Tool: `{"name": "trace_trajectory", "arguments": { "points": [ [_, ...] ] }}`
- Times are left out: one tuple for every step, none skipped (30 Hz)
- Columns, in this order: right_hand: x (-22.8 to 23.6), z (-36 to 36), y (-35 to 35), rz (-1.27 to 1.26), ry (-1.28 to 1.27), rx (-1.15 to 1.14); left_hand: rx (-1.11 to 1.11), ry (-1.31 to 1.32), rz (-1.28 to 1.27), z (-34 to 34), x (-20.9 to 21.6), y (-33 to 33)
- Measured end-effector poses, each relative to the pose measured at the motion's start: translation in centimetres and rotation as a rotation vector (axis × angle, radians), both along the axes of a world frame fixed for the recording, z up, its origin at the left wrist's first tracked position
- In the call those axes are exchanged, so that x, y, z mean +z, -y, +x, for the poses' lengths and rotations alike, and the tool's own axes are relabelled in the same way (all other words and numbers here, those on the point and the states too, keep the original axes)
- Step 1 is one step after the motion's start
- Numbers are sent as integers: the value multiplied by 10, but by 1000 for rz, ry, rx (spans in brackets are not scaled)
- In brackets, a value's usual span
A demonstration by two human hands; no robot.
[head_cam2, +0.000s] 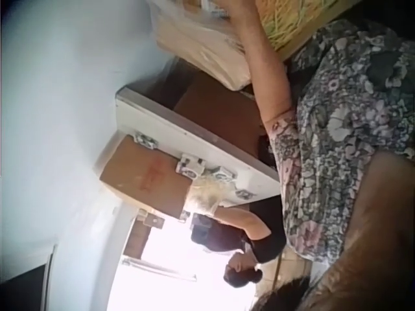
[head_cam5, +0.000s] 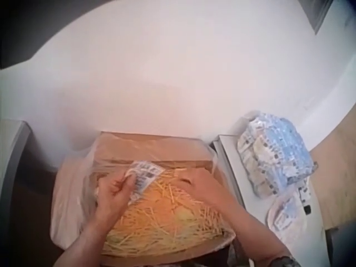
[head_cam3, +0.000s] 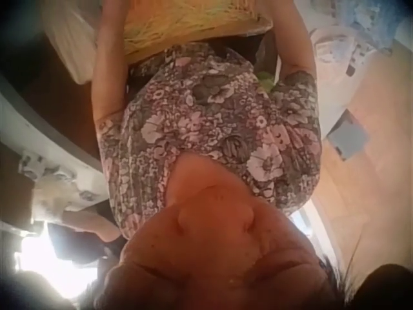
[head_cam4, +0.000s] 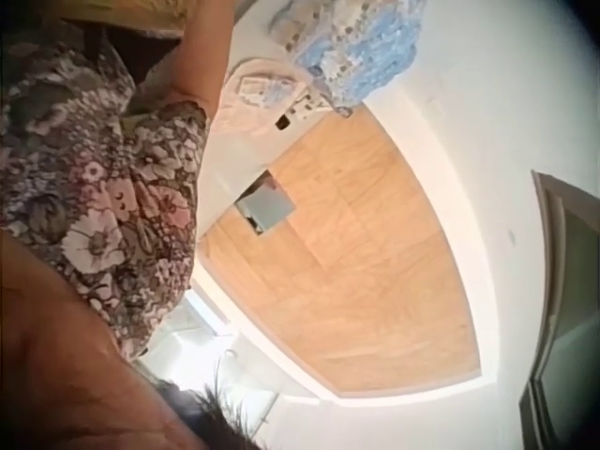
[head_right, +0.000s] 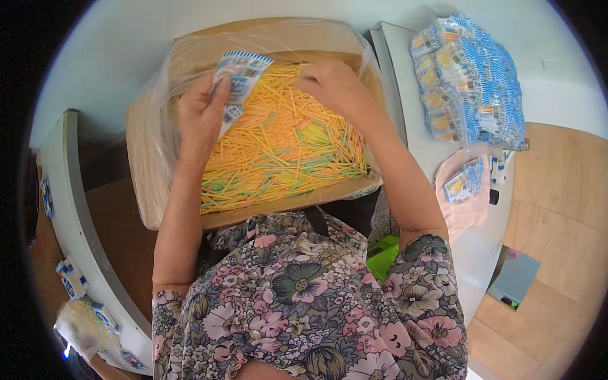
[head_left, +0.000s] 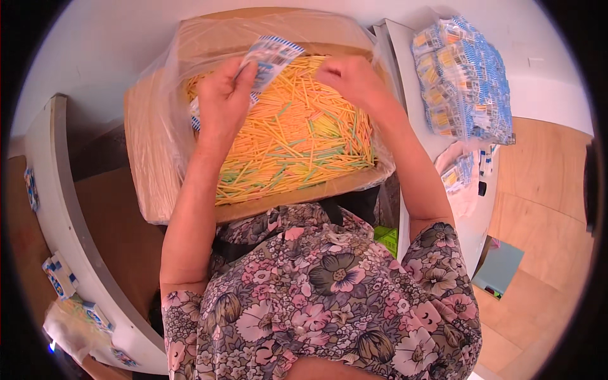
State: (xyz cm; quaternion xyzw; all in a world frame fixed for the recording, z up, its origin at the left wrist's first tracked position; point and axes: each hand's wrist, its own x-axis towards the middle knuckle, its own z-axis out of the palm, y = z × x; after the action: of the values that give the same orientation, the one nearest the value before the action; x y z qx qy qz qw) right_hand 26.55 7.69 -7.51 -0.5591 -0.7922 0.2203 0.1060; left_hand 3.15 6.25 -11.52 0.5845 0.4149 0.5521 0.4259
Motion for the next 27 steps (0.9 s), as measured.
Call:
{"name": "trace_trajectory", "arguments": {
  "points": [
    [-10, 22, 7, 3, 6, -8, 24, 115, -26, 13, -4, 4],
    [-20, 46, 17, -32, 107, 36, 44, 232, -54, 30, -11, 7],
    [-30, 68, 27, -68, 206, 79, 32, 242, -52, 45, -20, 7],
    [-38, 79, 37, -66, 209, 75, 38, 124, 15, 55, -29, 6],
    [-45, 85, 49, 31, 284, 54, 39, 10, 84, 67, -35, 6],
    [-51, 90, 57, 129, 358, 36, 35, 15, 88, 80, -40, 8],
    [-56, 93, 59, 132, 362, 32, -10, 48, 52, 93, -41, 11],
    [-61, 94, 60, 115, 505, 9, -51, 80, 16, 102, -41, 13],
    [-65, 95, 59, 97, 646, -11, -47, 82, 19, 106, -42, 12],
    [-69, 95, 57, 101, 646, -9, -49, 70, 37, 107, -41, 9],
    [-73, 94, 53, 156, 686, 31, -49, 57, 54, 105, -39, 5],
    [-75, 92, 50, 212, 725, 71, -44, 56, 58, 101, -37, 2],
    [-74, 88, 47, 217, 724, 78, -62, 44, 27, 93, -35, -1],
    [-72, 83, 44, 247, 713, 129, -80, 32, -4, 85, -32, -4],
    [-70, 79, 41, 278, 701, 178, -74, 32, -1, 78, -31, -5],
    [-66, 74, 40, 283, 699, 187, -62, 33, -8, 71, -31, -5],
    [-60, 70, 40, 309, 649, 225, -51, 34, -14, 64, -29, -5],
    [-55, 66, 41, 335, 600, 260, -43, 34, -11, 55, -27, -6],
    [-52, 64, 42, 344, 601, 267, -44, 5, -9, 48, -25, -6],
    [-49, 62, 44, 371, 547, 231, -45, -24, -7, 43, -23, -5],
    [-46, 59, 45, 398, 493, 195, -37, -22, 0, 39, -20, -4],
    [-40, 54, 47, 406, 493, 200, -26, 3, -9, 35, -17, -2],
    [-33, 49, 48, 399, 495, 127, -15, 28, -17, 31, -15, -1],
    [-27, 44, 48, 392, 495, 56, -7, 28, -10, 26, -13, 1],
    [-23, 38, 49, 402, 495, 59, -11, 3, -25, 21, -11, 1],
    [-22, 32, 49, 267, 450, -55, -14, -23, -40, 16, -8, 1],
    [-21, 28, 47, 130, 402, -166, -8, -23, -32, 14, -5, 1]
  ]
}}
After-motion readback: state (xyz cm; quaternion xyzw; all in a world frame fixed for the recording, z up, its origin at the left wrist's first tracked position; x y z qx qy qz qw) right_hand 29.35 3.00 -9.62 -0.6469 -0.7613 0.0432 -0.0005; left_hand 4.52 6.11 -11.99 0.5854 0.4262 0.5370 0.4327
